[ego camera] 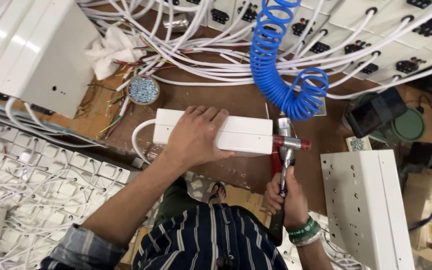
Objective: The person picks small screws from a bowl and drives them into a white electrical enclosure using a pneumatic screwdriver, then places the finished enclosure onto a rack with similar units and picks up the next enclosure to continue assembly.
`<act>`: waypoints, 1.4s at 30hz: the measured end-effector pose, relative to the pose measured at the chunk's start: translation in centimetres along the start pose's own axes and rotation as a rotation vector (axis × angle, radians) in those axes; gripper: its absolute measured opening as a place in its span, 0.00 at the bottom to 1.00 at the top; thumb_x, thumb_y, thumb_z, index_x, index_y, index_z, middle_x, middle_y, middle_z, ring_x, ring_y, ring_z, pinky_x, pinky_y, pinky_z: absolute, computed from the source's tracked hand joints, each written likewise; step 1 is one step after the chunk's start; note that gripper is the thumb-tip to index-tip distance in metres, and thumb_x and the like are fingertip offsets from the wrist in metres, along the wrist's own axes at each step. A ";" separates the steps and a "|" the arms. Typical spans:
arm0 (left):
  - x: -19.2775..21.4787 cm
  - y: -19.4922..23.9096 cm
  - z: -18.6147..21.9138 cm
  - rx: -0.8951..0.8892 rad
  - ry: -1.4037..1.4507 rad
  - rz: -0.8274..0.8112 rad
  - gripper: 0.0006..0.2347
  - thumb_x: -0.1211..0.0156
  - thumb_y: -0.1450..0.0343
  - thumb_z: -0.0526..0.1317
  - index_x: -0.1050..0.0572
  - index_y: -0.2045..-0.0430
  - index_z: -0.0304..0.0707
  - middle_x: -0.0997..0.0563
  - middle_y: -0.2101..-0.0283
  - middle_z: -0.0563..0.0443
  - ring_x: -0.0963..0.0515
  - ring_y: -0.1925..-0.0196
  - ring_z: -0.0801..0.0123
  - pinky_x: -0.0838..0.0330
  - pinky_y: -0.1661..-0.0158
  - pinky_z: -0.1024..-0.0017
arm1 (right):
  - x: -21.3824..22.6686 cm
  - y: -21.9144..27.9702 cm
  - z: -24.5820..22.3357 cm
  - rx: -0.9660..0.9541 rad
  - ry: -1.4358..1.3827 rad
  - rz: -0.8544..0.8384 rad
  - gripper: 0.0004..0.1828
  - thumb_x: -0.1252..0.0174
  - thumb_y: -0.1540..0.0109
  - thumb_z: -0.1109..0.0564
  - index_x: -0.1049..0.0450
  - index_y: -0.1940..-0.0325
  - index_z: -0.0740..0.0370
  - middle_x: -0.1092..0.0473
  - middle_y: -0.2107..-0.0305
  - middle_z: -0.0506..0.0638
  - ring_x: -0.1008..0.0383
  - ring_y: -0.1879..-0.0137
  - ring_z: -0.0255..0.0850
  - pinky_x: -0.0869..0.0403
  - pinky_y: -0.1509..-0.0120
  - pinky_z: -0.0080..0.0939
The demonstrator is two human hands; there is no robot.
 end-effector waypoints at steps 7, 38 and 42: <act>-0.1 -0.1 0.0 0.022 0.020 -0.044 0.38 0.23 0.50 0.59 0.26 0.52 0.29 0.20 0.59 0.39 0.20 0.53 0.47 0.30 0.48 0.54 | 0.8 -0.6 0.0 -0.001 -0.052 -0.062 0.35 0.68 0.30 0.29 0.44 0.78 0.56 0.51 0.88 0.43 0.52 0.86 0.33 0.46 0.85 0.36; -0.9 0.8 -0.1 -0.015 -0.007 0.104 0.41 0.22 0.54 0.63 0.25 0.53 0.32 0.20 0.56 0.37 0.22 0.51 0.44 0.33 0.48 0.48 | -1.6 2.7 1.5 0.729 0.971 0.406 0.21 0.49 0.30 0.52 0.30 0.75 0.65 0.33 0.85 0.54 0.32 0.80 0.45 0.36 0.73 0.45; 0.1 0.5 0.5 -0.022 0.076 0.026 0.38 0.23 0.50 0.60 0.26 0.52 0.32 0.20 0.53 0.37 0.22 0.48 0.45 0.32 0.44 0.50 | 4.4 1.9 0.8 0.728 1.054 0.693 0.19 0.46 0.29 0.51 0.31 0.69 0.66 0.32 0.80 0.57 0.31 0.76 0.51 0.33 0.69 0.49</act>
Point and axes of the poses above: each hand's wrist, its own y-axis away from the middle knuckle, its own x-axis out of the back of the hand, z = x × y, the point moved 4 cm from there along -y, towards the middle knuckle
